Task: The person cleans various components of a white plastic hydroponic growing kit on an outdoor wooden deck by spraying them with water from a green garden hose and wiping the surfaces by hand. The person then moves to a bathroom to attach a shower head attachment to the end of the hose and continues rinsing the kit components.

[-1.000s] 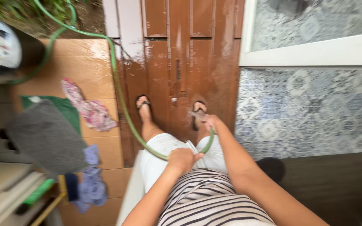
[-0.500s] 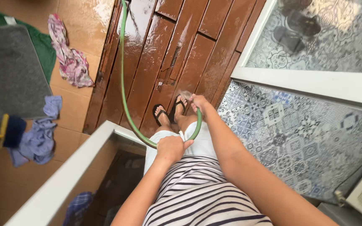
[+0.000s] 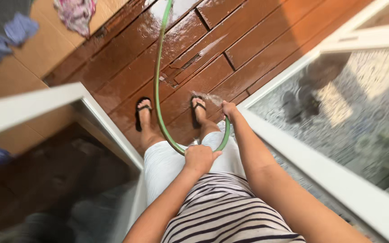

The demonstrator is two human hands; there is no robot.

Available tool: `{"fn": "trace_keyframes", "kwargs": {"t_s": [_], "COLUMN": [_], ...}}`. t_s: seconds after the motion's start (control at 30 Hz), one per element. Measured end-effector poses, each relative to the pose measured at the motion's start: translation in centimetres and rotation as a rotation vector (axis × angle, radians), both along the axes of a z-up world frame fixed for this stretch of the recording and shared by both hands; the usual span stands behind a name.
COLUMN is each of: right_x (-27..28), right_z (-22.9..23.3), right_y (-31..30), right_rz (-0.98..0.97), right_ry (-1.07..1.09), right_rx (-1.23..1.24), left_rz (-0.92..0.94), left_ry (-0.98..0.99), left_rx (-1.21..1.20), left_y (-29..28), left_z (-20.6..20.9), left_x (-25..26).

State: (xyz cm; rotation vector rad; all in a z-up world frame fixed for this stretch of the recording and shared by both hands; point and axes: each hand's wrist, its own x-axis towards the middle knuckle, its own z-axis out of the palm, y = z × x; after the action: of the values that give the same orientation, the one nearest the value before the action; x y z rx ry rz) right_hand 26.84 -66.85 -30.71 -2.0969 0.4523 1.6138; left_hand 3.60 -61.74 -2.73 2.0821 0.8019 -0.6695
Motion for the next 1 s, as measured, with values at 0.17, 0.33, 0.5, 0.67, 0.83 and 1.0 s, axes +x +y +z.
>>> {"fn": "trace_keyframes", "kwargs": {"t_s": [0.17, 0.33, 0.5, 0.67, 0.83, 1.0], "right_x": [6.4, 3.3, -1.8, -7.8, -12.5, -19.5], "right_z": [0.5, -0.6, -2.0, -3.1, -4.5, -4.9], "right_y": [-1.5, 0.0, 0.6, -1.1, -3.0, -7.2], "right_rz": [0.262, 0.489, 0.545, 0.551, 0.462, 0.399], "right_ry": [0.16, 0.368, 0.626, 0.776, 0.825, 0.869], "right_rx": [-0.132, -0.146, -0.161, -0.164, -0.155, -0.116], "left_rz": [0.178, 0.277, 0.312, 0.196, -0.213, -0.642], "left_ry": [-0.057, 0.077, 0.138, 0.191, 0.329, 0.479], "left_rx": [-0.026, -0.089, -0.074, -0.04, -0.046, 0.262], "left_y": [-5.6, -5.5, -5.9, -5.5, -5.0, -5.8], "left_z": [-0.7, 0.4, 1.5, 1.6, 1.8, -3.8], "left_x": [5.7, 7.5, 6.5, 4.7, 2.6, -2.9]}}
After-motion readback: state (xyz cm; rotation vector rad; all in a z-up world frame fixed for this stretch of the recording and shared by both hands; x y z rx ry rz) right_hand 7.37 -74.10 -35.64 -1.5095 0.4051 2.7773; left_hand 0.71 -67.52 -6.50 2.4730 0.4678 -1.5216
